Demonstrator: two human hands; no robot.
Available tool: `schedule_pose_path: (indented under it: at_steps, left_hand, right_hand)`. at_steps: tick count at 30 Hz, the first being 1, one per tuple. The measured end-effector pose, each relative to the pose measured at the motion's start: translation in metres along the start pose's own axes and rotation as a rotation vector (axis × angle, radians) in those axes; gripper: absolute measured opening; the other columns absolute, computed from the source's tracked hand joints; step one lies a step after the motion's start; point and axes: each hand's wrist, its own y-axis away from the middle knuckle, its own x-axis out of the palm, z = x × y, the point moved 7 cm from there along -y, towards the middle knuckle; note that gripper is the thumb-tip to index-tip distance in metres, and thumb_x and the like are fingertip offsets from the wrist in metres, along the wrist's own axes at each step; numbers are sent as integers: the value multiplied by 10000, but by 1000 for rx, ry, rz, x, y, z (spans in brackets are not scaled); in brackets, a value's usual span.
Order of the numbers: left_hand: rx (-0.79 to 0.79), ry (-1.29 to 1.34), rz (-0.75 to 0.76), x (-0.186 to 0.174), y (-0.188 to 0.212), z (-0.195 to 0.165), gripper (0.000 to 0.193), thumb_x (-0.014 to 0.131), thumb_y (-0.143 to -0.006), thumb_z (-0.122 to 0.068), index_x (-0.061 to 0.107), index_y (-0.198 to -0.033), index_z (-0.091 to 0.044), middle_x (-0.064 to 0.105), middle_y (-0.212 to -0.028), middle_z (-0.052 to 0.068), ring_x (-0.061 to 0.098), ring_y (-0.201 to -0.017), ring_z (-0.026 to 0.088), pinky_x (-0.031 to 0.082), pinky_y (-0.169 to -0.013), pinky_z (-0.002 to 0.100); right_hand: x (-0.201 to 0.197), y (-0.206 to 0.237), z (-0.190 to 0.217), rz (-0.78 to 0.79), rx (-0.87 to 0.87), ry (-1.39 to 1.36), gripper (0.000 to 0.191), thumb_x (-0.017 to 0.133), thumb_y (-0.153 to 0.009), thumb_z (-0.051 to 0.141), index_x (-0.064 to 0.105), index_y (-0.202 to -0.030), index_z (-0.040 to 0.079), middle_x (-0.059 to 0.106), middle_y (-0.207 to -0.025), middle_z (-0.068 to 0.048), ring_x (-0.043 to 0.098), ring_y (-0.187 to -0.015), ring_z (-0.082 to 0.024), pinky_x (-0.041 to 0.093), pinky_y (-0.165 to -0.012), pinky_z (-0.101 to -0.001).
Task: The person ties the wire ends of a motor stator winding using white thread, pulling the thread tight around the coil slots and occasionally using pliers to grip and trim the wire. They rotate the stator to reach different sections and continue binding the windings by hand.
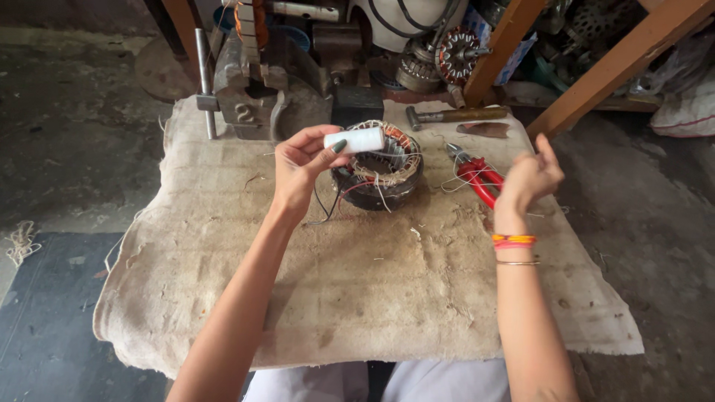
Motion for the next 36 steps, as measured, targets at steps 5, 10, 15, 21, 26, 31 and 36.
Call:
schedule_pose_path:
  at_steps: [5,10,15,21,26,31,36]
  left_hand:
    - [-63,30,93,18,5,9,281,701,-918,60,671,-1197,30,743,-1151,158,752,-1002,196,635,-901,318]
    - [-96,71,160,29,11,10,283,692,-945,62,644,-1221,25,717,-1195,131,712,-1076,168,614,-997,343]
    - [-140,64,210,36,13,11,301,706,-930,56,639,-1220,12,741,-1152,120,720,-1039,171,617,-967,351]
    - [-132,61,264,38,15,10,301,728,-934,38,645,-1221,0,744,-1150,102,710,-1055,153,587,-989,322]
    - [-173,94,248,34,14,13,280,722,-941,19,655,-1212,3,746,-1126,102,722,-1037,153,612,-986,336]
    - [-156,83,212,32,12,14,269,719,-912,64,663,-1172,25,746,-1173,126,725,-1031,161,628,-965,348]
    - [-3,-62,92,20,4,8,277,700,-889,112,686,-1157,45,743,-1175,151,735,-1058,186,617,-960,333]
  right_hand:
    - [35,90,73,437,-754,94,574,489,-798,-56,637,-1349,10,674,-1362,-105,567,-1326,-267,352,-1231,-454]
    - [69,171,87,892,-918,18,248,679,-875,170,753,-1073,42,715,-1201,-84,574,-1195,-257,351,-1084,-416]
    - [68,175,83,863,-872,40,149,758,-942,143,809,-1074,99,759,-1134,-25,634,-1141,-232,413,-1047,-414]
    - [69,177,92,914,-861,-1,330,760,-879,154,746,-1173,4,733,-1187,-105,605,-1169,-272,408,-1032,-426]
    - [68,179,84,886,-840,13,159,731,-930,108,758,-1081,66,729,-1093,-90,655,-1121,-234,458,-1031,-408]
    - [59,164,89,673,-964,72,78,702,-947,65,723,-1021,72,715,-994,-70,633,-1022,-262,453,-941,-393]
    - [49,157,107,567,-1032,86,66,593,-987,3,635,-965,49,665,-953,-83,592,-961,-264,435,-875,-393]
